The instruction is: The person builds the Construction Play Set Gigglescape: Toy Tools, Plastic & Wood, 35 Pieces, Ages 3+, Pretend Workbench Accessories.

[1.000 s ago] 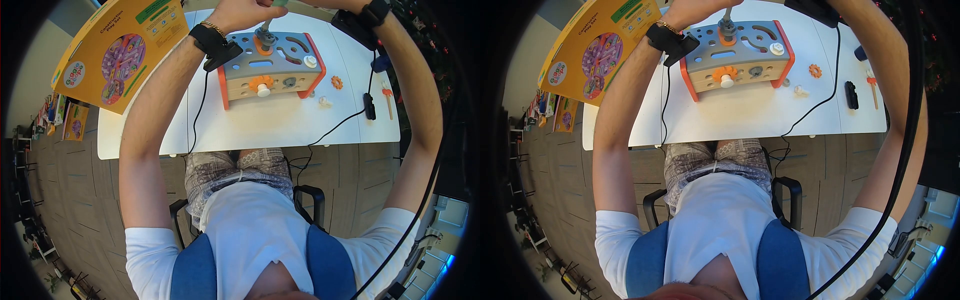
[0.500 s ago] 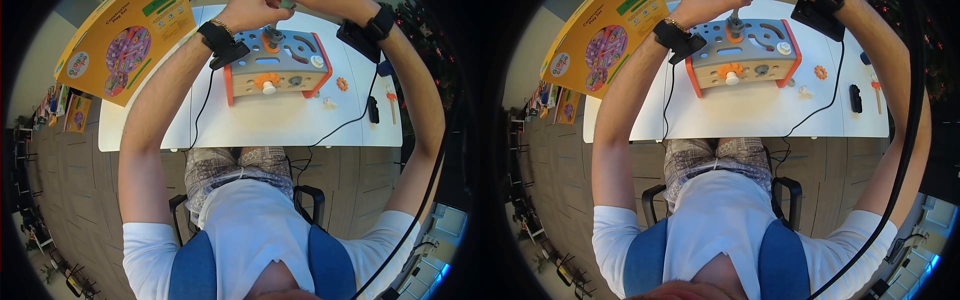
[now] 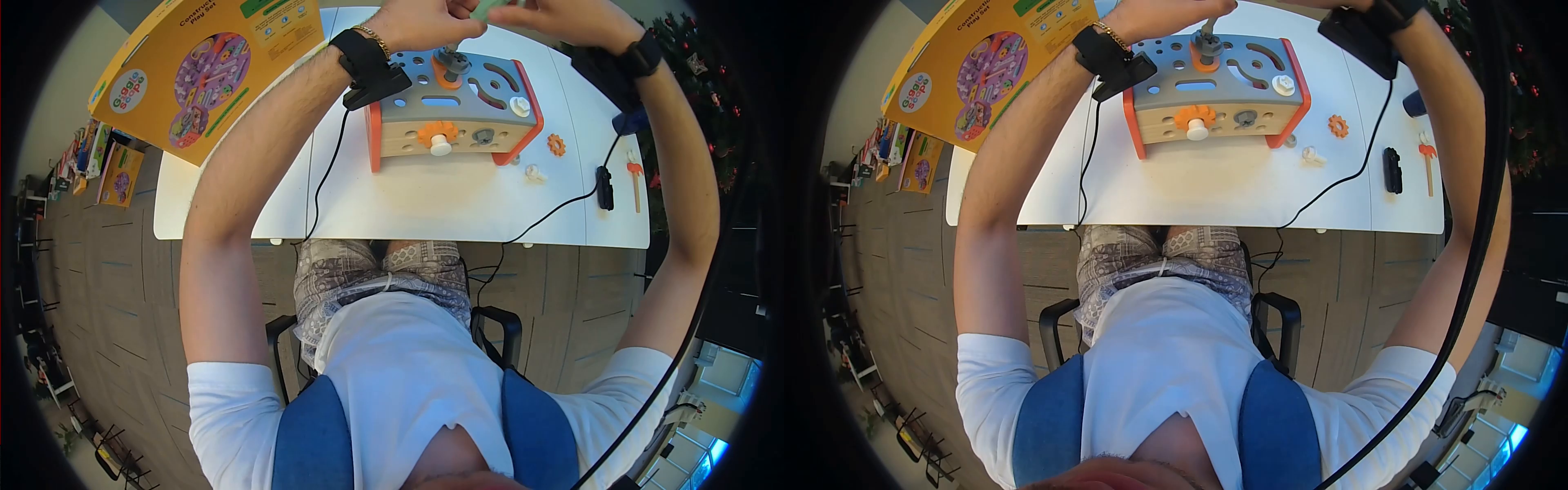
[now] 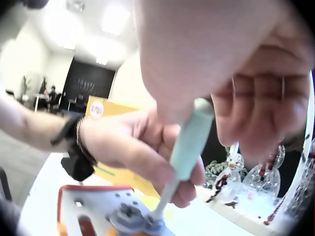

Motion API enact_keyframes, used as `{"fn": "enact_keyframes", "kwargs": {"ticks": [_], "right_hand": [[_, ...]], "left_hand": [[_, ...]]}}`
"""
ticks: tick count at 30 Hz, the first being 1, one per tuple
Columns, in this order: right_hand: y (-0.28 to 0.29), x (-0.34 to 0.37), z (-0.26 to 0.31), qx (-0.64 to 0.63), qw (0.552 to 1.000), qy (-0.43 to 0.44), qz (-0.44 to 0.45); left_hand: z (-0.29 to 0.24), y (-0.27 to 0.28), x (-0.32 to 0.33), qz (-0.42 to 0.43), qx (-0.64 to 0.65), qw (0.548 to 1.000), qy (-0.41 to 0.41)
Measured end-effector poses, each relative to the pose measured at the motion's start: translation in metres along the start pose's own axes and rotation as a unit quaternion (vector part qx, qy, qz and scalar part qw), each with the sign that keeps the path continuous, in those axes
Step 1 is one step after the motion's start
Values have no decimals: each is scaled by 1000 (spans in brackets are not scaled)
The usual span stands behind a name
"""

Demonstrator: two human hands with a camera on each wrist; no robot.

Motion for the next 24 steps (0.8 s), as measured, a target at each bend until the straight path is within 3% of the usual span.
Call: {"fn": "enact_keyframes", "kwargs": {"ticks": [1, 2, 4, 6, 8, 9, 10, 11, 12, 14, 15, 19, 22, 24], "right_hand": [[4, 1, 2, -105, 992, 38, 59], [0, -2, 3, -102, 992, 41, 60], [-16, -9, 1, 54, 996, -52, -52], [-10, -10, 15, 25, 996, -47, -73], [6, -10, 42, -222, 964, -144, 18], [0, -13, 30, -219, 965, -141, 22], [-11, -16, 8, -57, 994, -89, -15], [-14, -17, 7, 105, 992, -36, -53], [-9, -14, 4, 105, 992, -36, -55], [5, -9, 7, -78, 992, -13, 101], [7, -10, 7, -116, 986, -5, 117], [0, -19, 8, 33, 998, -4, 50], [5, -16, 14, -77, 993, 55, 75], [1, -18, 6, -140, 986, 13, 87]], "left_hand": [[3, -1, -1, -3, -1, 1000, -1], [7, -2, -2, 7, 6, 1000, -7], [7, -2, 0, 14, 13, 1000, -11], [1, 0, 3, 3, -34, 999, -20], [5, 0, 3, 3, -24, 1000, -1], [5, 0, 4, 4, -12, 1000, 22], [4, 0, 5, 0, -11, 1000, 24], [0, 0, 7, -7, -41, 999, 31], [-2, 1, 7, -13, -73, 997, 36], [2, 4, 4, -9, -69, 997, 39], [5, 2, 5, -8, -59, 997, 48], [8, -1, 6, -10, -62, 998, 17], [1, 3, 8, -39, -40, 998, -13], [-2, 9, 11, 5, -69, 996, 58]]}}
Point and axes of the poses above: each hand's wrist, its own x-axis away from the middle knuckle, its own y-axis out of the back of the hand, z = x × y, the point moved 1 cm from there along -x, towards the middle knuckle, and after that the axes turned 13 degrees about -x, right-handed, at the moved point
